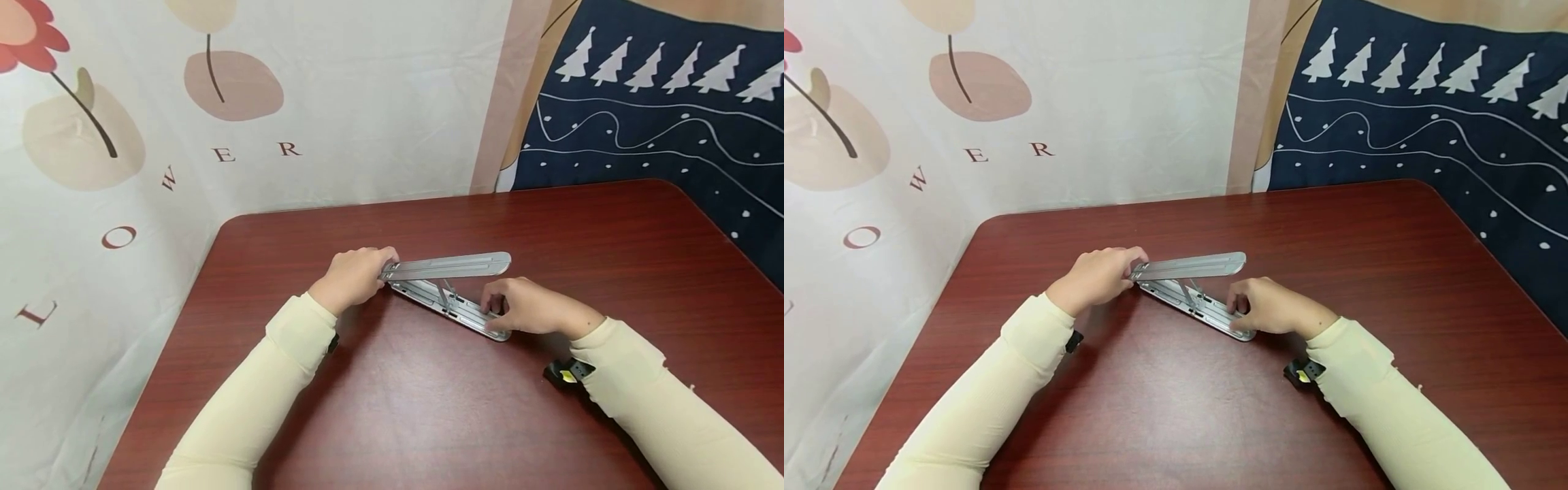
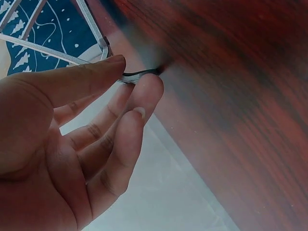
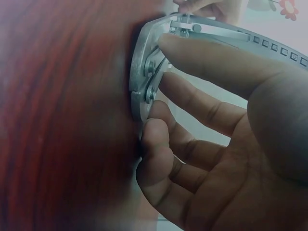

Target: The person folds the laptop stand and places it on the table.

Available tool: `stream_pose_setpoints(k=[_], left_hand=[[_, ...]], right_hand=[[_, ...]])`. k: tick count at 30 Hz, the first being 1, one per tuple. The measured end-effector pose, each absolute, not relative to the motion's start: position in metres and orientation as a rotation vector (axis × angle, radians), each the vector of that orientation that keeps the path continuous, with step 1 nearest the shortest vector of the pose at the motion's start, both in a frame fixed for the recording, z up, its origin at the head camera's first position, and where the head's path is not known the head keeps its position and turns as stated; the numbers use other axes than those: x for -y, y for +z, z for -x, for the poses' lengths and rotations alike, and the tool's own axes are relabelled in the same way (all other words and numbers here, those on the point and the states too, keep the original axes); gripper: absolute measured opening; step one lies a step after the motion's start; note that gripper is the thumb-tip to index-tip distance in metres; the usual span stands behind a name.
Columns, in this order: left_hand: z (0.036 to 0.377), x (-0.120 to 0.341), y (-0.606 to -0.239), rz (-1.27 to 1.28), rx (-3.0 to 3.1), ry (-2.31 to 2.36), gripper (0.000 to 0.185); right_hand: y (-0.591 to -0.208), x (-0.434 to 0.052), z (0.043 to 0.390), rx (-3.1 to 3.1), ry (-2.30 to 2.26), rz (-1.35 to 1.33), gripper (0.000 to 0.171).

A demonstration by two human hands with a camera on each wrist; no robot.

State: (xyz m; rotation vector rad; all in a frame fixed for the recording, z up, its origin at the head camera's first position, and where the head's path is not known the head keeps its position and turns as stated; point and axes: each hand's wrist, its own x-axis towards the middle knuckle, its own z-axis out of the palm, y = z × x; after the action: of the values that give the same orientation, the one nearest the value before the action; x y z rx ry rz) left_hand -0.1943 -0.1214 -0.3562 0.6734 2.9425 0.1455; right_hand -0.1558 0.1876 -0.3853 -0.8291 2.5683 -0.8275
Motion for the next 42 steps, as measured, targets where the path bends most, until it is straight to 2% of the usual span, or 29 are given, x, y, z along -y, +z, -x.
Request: stream_pose_setpoints(k=[42], left_hand=[[0.21,0.109,-0.361,-0.614,-2.963,0.184,0.033]], right_hand=[[-0.392,-0.158,0.13,-2.596,-0.896,0.951,0.023]])
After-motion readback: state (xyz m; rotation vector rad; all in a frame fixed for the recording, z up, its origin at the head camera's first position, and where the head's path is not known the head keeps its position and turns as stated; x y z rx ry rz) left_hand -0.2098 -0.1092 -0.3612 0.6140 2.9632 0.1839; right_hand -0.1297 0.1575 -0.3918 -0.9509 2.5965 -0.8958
